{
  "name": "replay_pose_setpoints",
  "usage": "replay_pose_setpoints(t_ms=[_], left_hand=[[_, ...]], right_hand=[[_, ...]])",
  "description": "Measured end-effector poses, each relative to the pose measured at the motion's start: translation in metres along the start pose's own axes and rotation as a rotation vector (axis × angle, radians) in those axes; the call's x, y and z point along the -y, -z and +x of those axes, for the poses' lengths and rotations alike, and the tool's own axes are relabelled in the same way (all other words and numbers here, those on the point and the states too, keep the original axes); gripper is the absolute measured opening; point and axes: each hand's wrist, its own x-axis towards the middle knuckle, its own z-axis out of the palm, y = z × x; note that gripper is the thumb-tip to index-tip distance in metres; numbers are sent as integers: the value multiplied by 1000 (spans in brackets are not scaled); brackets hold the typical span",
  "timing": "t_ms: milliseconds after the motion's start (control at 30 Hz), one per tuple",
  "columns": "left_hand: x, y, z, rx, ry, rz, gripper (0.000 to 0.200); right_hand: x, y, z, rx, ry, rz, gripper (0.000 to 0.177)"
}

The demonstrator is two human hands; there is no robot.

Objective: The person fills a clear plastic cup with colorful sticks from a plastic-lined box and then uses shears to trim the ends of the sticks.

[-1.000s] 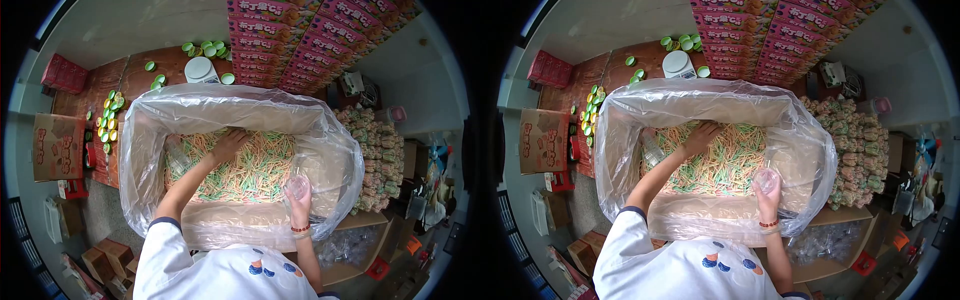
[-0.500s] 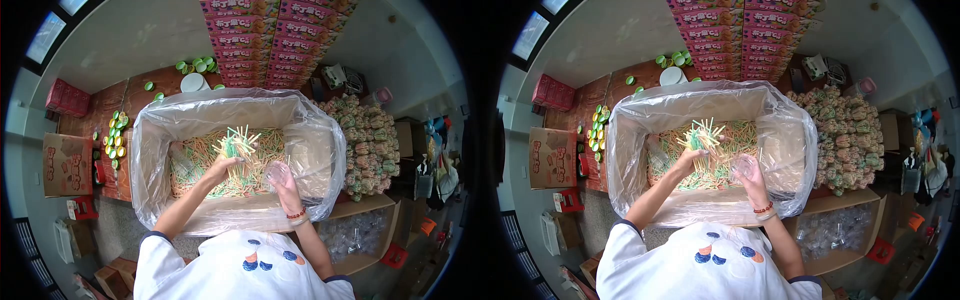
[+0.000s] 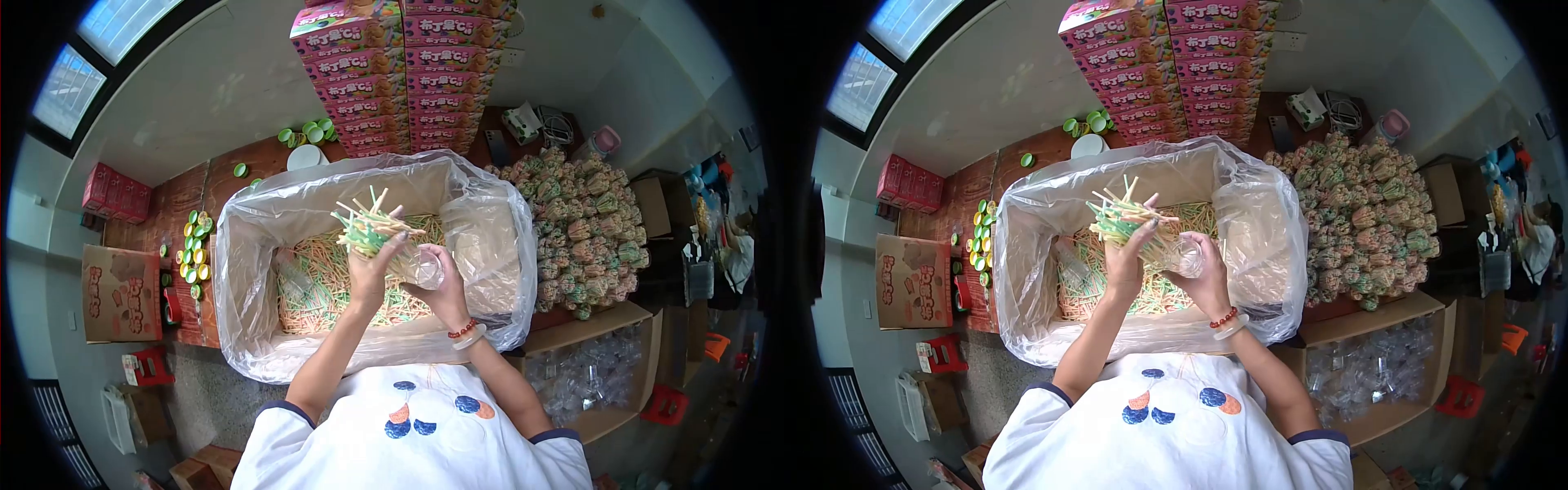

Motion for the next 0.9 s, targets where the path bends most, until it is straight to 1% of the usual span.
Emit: replay_pose_setpoints(t_ms=[33, 67, 100, 133, 167, 267, 300, 433, 467, 500, 533, 567, 600, 667, 700, 733, 767, 833, 867, 900], left_hand=[[2, -6, -2, 22, -24, 39, 46], [4, -11, -4, 43, -48, 80, 45], [16, -8, -2, 87, -93, 94, 44], [21, -10, -3, 75, -77, 131, 43], [28, -7, -2, 97, -85, 164, 48], [37, -4, 2, 133, -95, 195, 51], [37, -4, 3, 151, -122, 177, 52], [35, 0, 12, 240, -112, 162, 43], [36, 1, 16, 276, -120, 152, 41], [34, -1, 18, 283, -138, 146, 43], [28, -1, 19, 298, -81, 153, 47], [23, 1, 20, 313, -25, 158, 50], [22, 1, 22, 337, -21, 156, 58], [18, -3, 20, 351, -34, 105, 61], [14, -2, 21, 376, -38, 144, 62], [14, -5, 26, 375, -82, 93, 61], [15, -7, 29, 374, -124, 43, 60], [18, 2, 38, 386, -179, 65, 58], [21, 4, 40, 396, -224, 51, 59], [23, 8, 42, 402, -251, 95, 65]], right_hand=[[4, -1, 3, -16, 37, -17, 72], [4, -3, 8, -37, 121, 46, 74], [5, -5, 9, -37, 90, 43, 75], [7, -6, 11, -37, 57, 40, 76], [10, -6, 12, -58, 92, -2, 77], [14, -8, 12, -13, -2, 177, 75], [8, -10, 13, -13, 1, 146, 77], [-10, -15, 19, -27, 135, 106, 82], [-13, -18, 18, -23, 107, 167, 82], [-12, -20, 18, -19, 80, 228, 82], [-11, -20, 18, -17, 53, 286, 82], [-9, -17, 19, -21, 68, 262, 82], [-9, -16, 21, -20, 92, 269, 82], [-6, -14, 26, 10, 118, 288, 81], [2, -9, 30, 40, 118, 301, 80], [7, -5, 34, 71, 116, 312, 79], [8, -3, 38, 80, 144, 234, 77], [21, 2, 38, 107, 33, 394, 76], [11, -4, 38, 79, 80, 349, 77], [4, -2, 38, 138, 38, 369, 81]])
